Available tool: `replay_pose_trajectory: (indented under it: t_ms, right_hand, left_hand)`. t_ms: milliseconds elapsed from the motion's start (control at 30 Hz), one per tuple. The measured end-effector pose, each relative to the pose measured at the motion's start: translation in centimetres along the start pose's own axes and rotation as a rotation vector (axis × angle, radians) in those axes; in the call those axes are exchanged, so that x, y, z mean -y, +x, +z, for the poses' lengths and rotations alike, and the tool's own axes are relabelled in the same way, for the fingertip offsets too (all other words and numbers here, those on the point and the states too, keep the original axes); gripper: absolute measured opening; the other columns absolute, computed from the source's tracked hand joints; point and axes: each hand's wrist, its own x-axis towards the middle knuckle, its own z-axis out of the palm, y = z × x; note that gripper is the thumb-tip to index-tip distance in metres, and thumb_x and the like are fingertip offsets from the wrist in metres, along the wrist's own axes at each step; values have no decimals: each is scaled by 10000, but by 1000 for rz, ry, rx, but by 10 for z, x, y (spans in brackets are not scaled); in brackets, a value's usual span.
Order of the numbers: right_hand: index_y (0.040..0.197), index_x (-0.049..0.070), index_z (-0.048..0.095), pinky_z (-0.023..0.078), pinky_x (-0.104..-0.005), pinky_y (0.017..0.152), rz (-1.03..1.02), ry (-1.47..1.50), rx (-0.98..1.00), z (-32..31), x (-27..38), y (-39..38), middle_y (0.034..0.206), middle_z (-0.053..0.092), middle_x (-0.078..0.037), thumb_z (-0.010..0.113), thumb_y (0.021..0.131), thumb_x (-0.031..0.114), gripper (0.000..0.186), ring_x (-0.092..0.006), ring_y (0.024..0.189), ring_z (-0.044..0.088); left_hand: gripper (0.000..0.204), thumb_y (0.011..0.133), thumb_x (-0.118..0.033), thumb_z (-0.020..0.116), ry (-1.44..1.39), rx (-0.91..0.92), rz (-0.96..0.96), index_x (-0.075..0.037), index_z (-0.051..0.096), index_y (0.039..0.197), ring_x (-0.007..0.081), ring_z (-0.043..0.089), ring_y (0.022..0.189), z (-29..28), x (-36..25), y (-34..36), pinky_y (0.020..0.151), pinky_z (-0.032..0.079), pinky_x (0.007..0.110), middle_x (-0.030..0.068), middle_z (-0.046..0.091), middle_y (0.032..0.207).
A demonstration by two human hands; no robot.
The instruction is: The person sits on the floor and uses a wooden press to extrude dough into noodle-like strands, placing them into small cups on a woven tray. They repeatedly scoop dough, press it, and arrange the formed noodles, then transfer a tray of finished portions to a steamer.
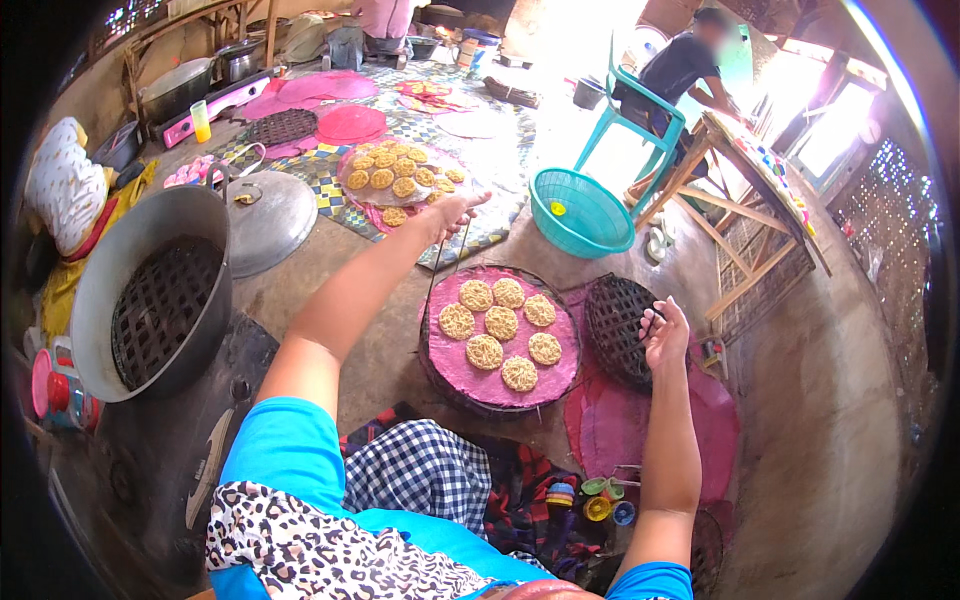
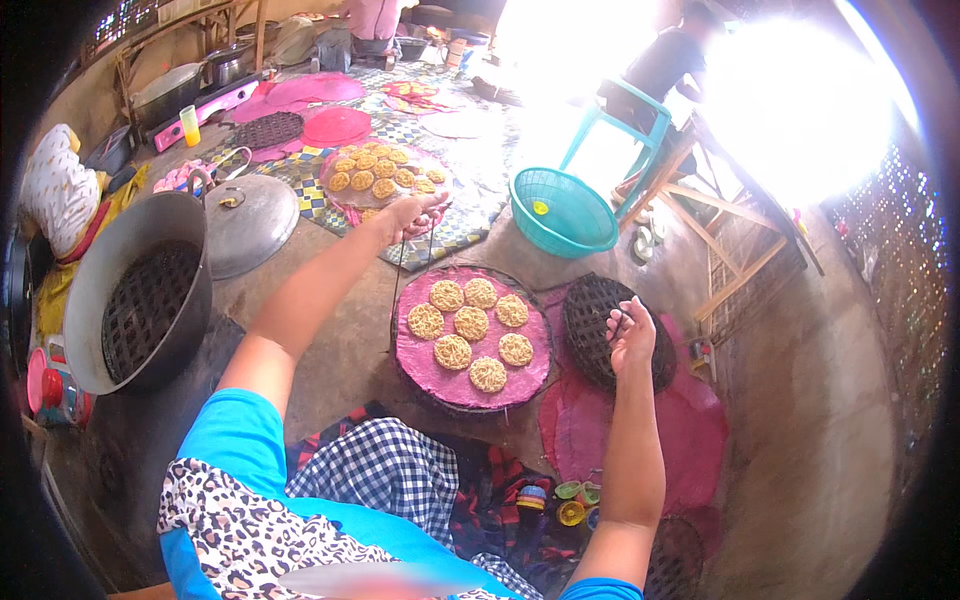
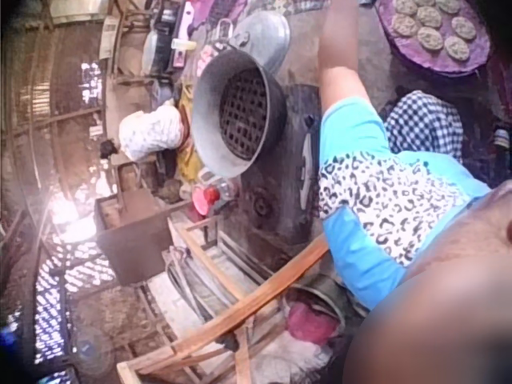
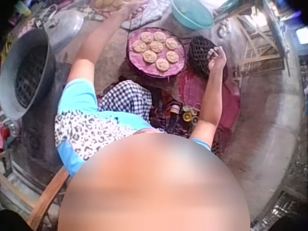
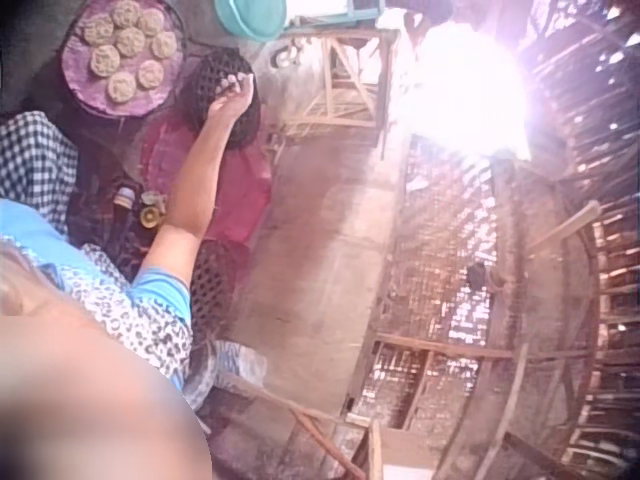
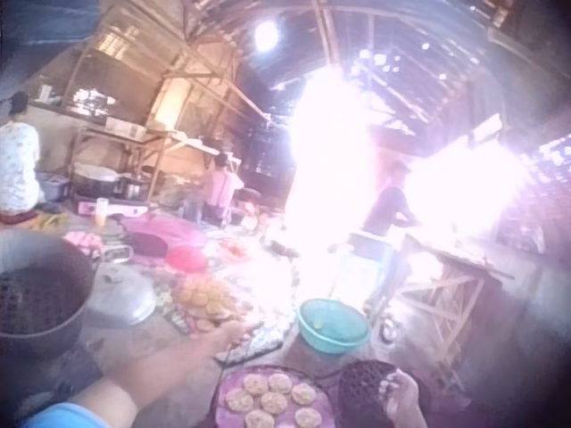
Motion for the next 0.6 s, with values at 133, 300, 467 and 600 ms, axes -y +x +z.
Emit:
replay_pose_trajectory:
  t_ms: [133,300,467,600]
  right_hand:
    - [891,107,523,390,-278,552,2,84,-17,3,11,0,667,508,-41,582,816,401,309,-169,603,512]
    - [919,101,527,391,-280,534,-26,70,5,9,31,-11,680,518,-52,575,823,396,314,-169,585,508]
    - [944,85,523,388,-276,526,-177,45,95,27,73,-35,741,527,-62,554,836,370,306,-159,603,505]
    - [980,77,514,379,-281,533,-302,28,147,61,135,-59,811,517,-55,541,834,334,297,-163,657,501]
  left_hand:
    - [545,728,-600,623,-42,5,39,-88,580,911,24,344,546,3,-5,-10,445,273,176,-51,465,689]
    - [660,730,-609,613,-113,21,75,-1,546,978,12,249,457,-8,-36,-32,368,143,168,-47,390,627]
    - [633,731,-604,609,87,-66,85,3,564,904,19,214,405,-35,-74,-60,340,142,178,-51,365,563]
    - [486,783,-532,589,72,-37,116,-50,552,738,24,243,381,-71,-133,-96,338,220,197,-53,369,499]
